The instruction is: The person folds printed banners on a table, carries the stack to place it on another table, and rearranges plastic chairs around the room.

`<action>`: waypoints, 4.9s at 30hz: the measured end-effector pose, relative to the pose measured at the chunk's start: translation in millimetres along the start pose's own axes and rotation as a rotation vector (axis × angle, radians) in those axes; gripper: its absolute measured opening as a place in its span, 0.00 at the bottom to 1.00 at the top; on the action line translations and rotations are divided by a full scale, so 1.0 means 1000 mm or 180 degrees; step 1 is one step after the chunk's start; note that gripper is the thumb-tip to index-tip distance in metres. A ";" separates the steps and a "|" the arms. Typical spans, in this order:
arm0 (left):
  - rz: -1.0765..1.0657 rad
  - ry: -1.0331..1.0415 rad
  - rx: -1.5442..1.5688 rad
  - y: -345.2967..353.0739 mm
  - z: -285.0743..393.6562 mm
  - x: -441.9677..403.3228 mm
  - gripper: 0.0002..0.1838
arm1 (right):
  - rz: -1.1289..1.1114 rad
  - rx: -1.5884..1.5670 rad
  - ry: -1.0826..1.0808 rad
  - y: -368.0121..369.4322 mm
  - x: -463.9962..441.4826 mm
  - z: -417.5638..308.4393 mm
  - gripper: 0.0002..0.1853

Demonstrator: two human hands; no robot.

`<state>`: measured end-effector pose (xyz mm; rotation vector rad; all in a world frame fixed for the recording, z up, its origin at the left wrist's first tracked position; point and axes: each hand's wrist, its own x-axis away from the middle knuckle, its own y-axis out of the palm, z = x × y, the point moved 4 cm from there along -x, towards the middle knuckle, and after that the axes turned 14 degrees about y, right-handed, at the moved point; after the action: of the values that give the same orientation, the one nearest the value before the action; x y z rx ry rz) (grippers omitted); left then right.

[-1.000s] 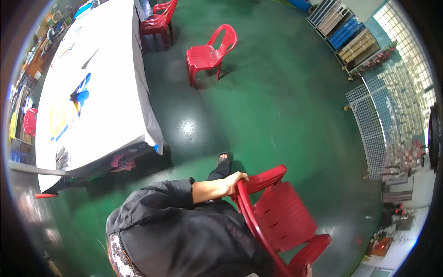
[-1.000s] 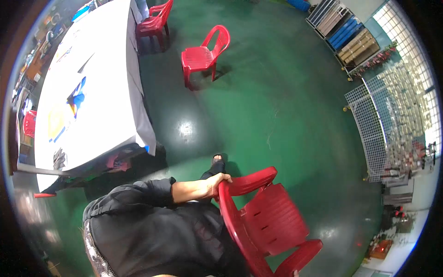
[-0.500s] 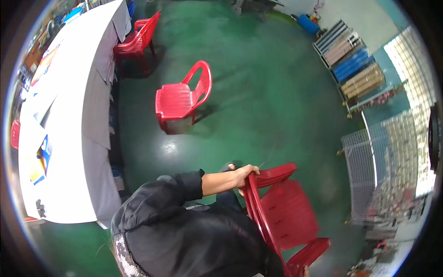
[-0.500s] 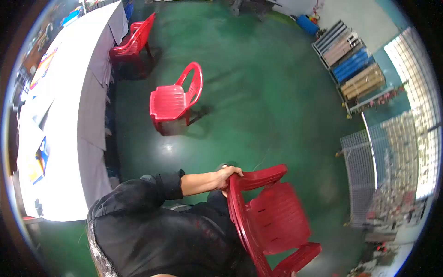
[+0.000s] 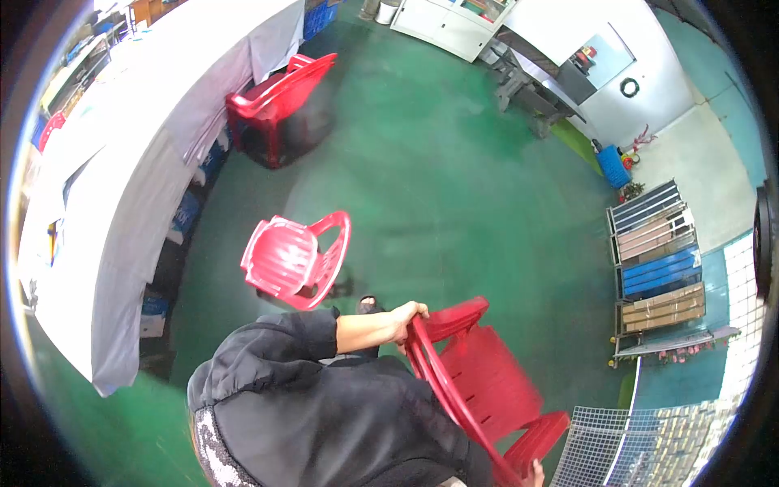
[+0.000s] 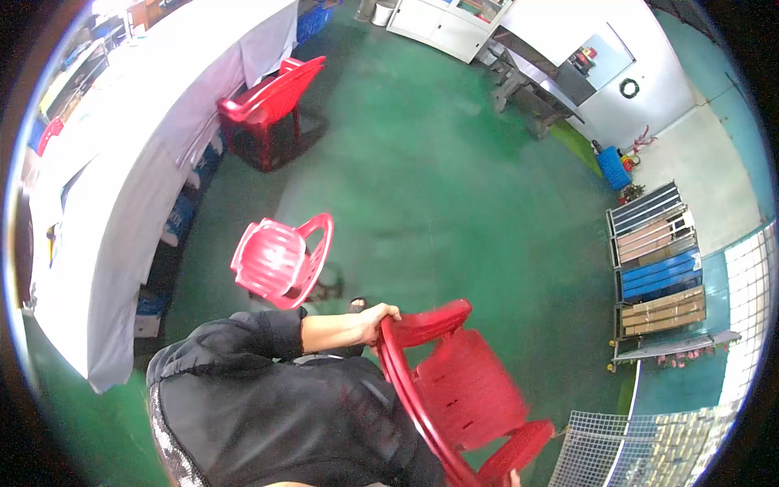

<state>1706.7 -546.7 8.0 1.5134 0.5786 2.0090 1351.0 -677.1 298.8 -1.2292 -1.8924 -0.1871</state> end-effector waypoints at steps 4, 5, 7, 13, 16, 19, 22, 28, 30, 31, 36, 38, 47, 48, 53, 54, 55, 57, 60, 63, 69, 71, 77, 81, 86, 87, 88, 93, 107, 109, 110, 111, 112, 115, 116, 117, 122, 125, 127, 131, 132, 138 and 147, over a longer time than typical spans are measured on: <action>-0.0273 0.0370 -0.0072 0.051 0.152 -0.025 0.24 | -0.0018 0.0576 -0.0813 0.042 -0.089 -0.117 0.28; -0.0126 0.0486 -0.0098 0.064 0.189 -0.020 0.22 | -0.0005 0.0563 -0.0805 0.057 -0.107 -0.147 0.27; -0.0062 0.0570 0.0037 0.071 0.247 -0.051 0.22 | 0.0380 0.0074 -0.0560 0.110 -0.111 -0.195 0.27; -0.0035 0.0881 0.0320 0.063 0.426 -0.131 0.14 | -0.0167 0.0250 -0.0428 0.225 -0.262 -0.345 0.29; 0.0150 0.1125 0.0655 0.048 0.520 -0.162 0.14 | -0.0529 0.0324 -0.0443 0.305 -0.325 -0.432 0.27; 0.0295 0.1271 0.0831 0.046 0.629 -0.158 0.18 | -0.0927 0.0480 -0.0451 0.393 -0.377 -0.540 0.26; 0.0659 0.1391 0.1206 0.014 0.709 -0.172 0.20 | -0.1345 0.0670 -0.0392 0.492 -0.418 -0.649 0.24; 0.0683 0.2107 0.2539 -0.093 0.825 -0.161 0.31 | -0.2109 0.1324 -0.0229 0.776 -0.432 -0.805 0.22; 0.0843 0.2096 0.2950 -0.127 0.868 -0.144 0.30 | -0.2180 0.1449 -0.0430 0.868 -0.464 -0.844 0.23; 0.0809 0.2145 0.3040 -0.154 0.887 -0.148 0.29 | -0.2296 0.1554 -0.0332 0.915 -0.463 -0.855 0.23; 0.0881 0.2981 0.3448 -0.266 0.995 -0.121 0.24 | -0.2660 0.2032 -0.0206 1.169 -0.424 -0.905 0.21; 0.0978 0.3449 0.3870 -0.291 1.035 -0.100 0.22 | -0.2818 0.2317 -0.0181 1.253 -0.401 -0.916 0.21; 0.1721 0.4352 0.4931 -0.369 1.139 -0.101 0.18 | -0.3257 0.3154 0.0325 1.613 -0.384 -0.926 0.18; 0.1655 0.4400 0.5142 -0.383 1.146 -0.117 0.17 | -0.3241 0.3483 0.0521 1.661 -0.396 -0.924 0.18; 0.2493 0.4771 0.5560 -0.394 1.184 -0.150 0.18 | -0.3403 0.4300 0.0884 1.832 -0.429 -0.900 0.19; 0.2565 0.4806 0.5674 -0.393 1.192 -0.158 0.19 | -0.3422 0.4406 0.1056 1.856 -0.431 -0.892 0.19; 0.2595 0.4825 0.5680 -0.386 1.204 -0.164 0.17 | -0.3410 0.4512 0.1232 1.873 -0.433 -0.888 0.19; 0.2602 0.4862 0.5930 -0.382 1.212 -0.193 0.17 | -0.3449 0.4613 0.1163 1.897 -0.434 -0.882 0.19; 0.2784 0.4920 0.6052 -0.369 1.222 -0.217 0.18 | -0.3577 0.4668 0.1220 1.934 -0.473 -0.868 0.18; 0.2854 0.4853 0.6301 -0.359 1.224 -0.239 0.19 | -0.3082 0.5001 0.1197 1.939 -0.500 -0.871 0.21; 0.3167 0.4685 0.6332 -0.335 1.221 -0.276 0.21 | -0.2881 0.5383 0.0893 1.944 -0.526 -0.886 0.24; 0.3128 0.4618 0.6399 -0.333 1.213 -0.284 0.20 | -0.3060 0.5595 0.0471 1.932 -0.519 -0.886 0.25; 0.2895 0.4761 0.5961 -0.322 1.199 -0.296 0.26 | -0.1497 0.7593 -0.1758 1.975 -0.608 -0.889 0.27; 0.2482 0.4533 0.5188 -0.329 1.186 -0.295 0.26 | -0.2117 0.5866 -0.5655 1.903 -0.374 -0.810 0.31; 0.2297 0.3256 0.3437 -0.321 1.123 -0.285 0.34 | -0.5679 0.5404 -0.1337 1.712 -0.207 -0.614 0.20; 0.2461 0.3281 0.2946 -0.317 1.104 -0.266 0.33 | -0.6144 0.5363 0.0027 1.671 -0.208 -0.573 0.22; 0.2639 0.3276 0.2451 -0.313 1.085 -0.249 0.32 | -0.4622 0.6019 0.0408 1.645 -0.229 -0.521 0.28; 0.4037 0.3106 0.3208 -0.290 0.906 -0.209 0.26 | -0.3061 0.5115 0.2392 1.541 -0.251 -0.369 0.47; 0.3269 0.5788 0.6687 -0.395 0.757 -0.076 0.64 | -0.3881 0.5139 0.0910 1.544 -0.183 -0.465 0.14; 0.3190 0.5937 0.6897 -0.403 0.756 -0.062 0.67 | -0.4423 0.5202 0.0709 1.545 -0.182 -0.471 0.13; 0.2491 0.6548 0.6732 -0.408 0.752 -0.057 0.63 | -0.4773 0.5247 0.0630 1.548 -0.184 -0.470 0.13; 0.2682 0.6649 0.6317 -0.402 0.759 -0.049 0.59 | -0.4548 0.5251 0.0538 1.545 -0.176 -0.472 0.13; 0.2854 0.6749 0.5891 -0.393 0.767 -0.040 0.55 | -0.4330 0.5251 0.0449 1.539 -0.164 -0.475 0.12; 0.3426 0.6145 0.5938 -0.378 0.762 -0.058 0.30 | -0.4629 0.5231 0.0339 1.548 -0.139 -0.486 0.10; 0.3353 0.6104 0.6007 -0.360 0.772 -0.057 0.29 | -0.4833 0.5129 0.0394 1.543 -0.122 -0.505 0.10; 0.3533 0.6050 0.6049 -0.335 0.787 -0.048 0.30 | -0.4800 0.5321 0.0376 1.547 -0.116 -0.522 0.09; 0.4515 0.6386 0.5650 -0.204 0.864 0.020 0.26 | -0.5152 0.5299 0.0617 1.555 -0.090 -0.612 0.12; 0.5554 0.6281 0.5254 -0.116 0.907 0.035 0.25 | -0.5783 0.5383 0.0550 1.535 -0.076 -0.687 0.14; 0.5732 0.6537 0.5009 -0.067 0.936 0.036 0.23 | -0.6130 0.5355 0.0766 1.538 -0.074 -0.736 0.15; 0.5867 0.7017 0.4551 0.014 1.000 0.032 0.19 | -0.6554 0.4672 0.0128 1.524 -0.066 -0.856 0.12; 0.5969 0.7027 0.4407 0.027 1.015 0.030 0.19 | -0.6690 0.4245 -0.0262 1.511 -0.065 -0.894 0.14; 0.5248 0.7196 0.3746 0.054 1.106 0.012 0.12 | -0.6834 0.3346 -0.0900 1.523 -0.102 -1.060 0.19; 0.3519 0.7090 0.3008 0.011 1.242 -0.001 0.15 | -0.5923 0.2938 -0.1396 1.576 -0.189 -1.196 0.13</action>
<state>2899.6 -542.1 352.2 -1.6277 1.7134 3.7616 3333.2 -643.7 435.2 1.3619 -2.3761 0.0401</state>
